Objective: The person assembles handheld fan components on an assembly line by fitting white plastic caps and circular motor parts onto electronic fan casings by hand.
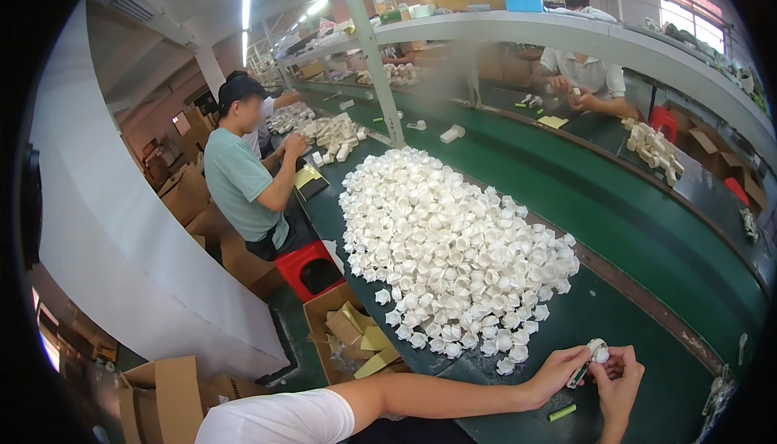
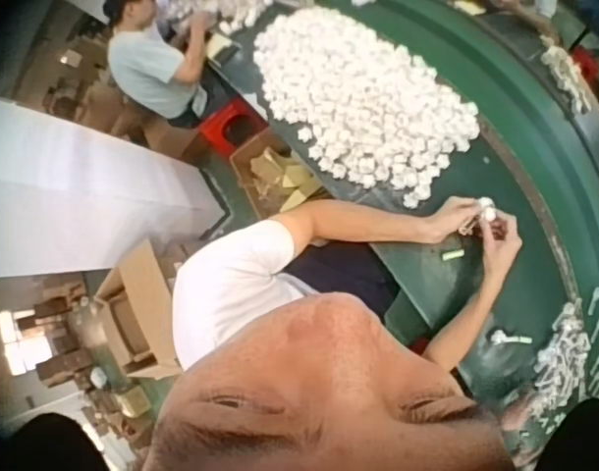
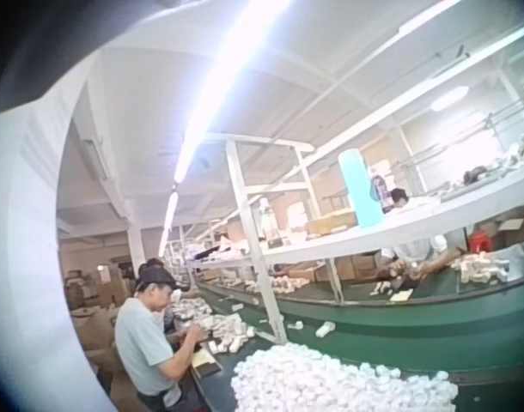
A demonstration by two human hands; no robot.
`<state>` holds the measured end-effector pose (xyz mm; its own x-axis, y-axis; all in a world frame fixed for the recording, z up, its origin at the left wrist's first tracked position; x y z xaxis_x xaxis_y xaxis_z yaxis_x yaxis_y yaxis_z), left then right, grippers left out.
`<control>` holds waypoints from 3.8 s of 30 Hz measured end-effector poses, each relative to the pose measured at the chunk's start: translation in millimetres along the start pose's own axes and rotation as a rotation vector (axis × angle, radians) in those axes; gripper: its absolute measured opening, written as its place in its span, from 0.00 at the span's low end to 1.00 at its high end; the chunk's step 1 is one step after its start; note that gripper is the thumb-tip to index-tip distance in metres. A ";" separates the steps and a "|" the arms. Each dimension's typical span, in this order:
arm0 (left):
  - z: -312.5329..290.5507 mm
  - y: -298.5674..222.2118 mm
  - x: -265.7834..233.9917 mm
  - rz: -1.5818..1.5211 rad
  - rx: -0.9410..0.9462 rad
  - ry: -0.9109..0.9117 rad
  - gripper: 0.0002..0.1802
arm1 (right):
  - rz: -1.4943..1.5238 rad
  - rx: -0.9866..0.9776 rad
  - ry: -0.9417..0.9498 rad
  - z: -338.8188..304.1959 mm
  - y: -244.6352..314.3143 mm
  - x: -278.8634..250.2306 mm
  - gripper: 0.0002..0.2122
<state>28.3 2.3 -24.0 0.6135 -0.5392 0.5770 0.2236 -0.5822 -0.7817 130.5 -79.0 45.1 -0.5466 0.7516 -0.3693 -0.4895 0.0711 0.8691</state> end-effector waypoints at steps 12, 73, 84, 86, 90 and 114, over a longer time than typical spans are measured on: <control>1.6 -14.4 -6.1 -0.006 0.152 -0.060 0.18 | 0.192 0.124 0.036 2.7 4.2 4.5 0.10; -29.8 -47.0 9.4 0.213 0.666 0.101 0.23 | 0.764 -0.090 0.171 -6.6 10.8 12.1 0.19; -33.3 -33.6 10.4 0.594 0.561 -0.163 0.18 | 0.532 0.375 0.279 1.0 -2.1 2.1 0.12; -35.9 -29.3 13.3 0.738 0.722 -0.302 0.33 | 0.144 0.556 0.508 1.1 -15.6 -7.7 0.13; -49.8 -39.0 15.3 0.692 0.824 -0.255 0.36 | 0.349 0.489 0.196 4.3 -22.8 -12.7 0.15; -57.3 -10.2 26.7 0.822 0.696 0.334 0.12 | -1.242 0.677 -0.241 -128.9 -28.6 -163.3 0.28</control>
<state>-1.0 -41.0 12.9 0.5592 -0.7992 -0.2206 0.2830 0.4341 -0.8552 146.2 -288.3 38.2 0.1472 0.0584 -0.9874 -0.1064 0.9934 0.0429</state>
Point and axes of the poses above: each hand's wrist, its own z-axis towards the middle knuckle, its own x-axis out of the palm, y = z × x, the point moved 2 cm from there along z, towards the middle knuckle, and after that the axes turned 9 degrees about -y, right-handed, at the moved point
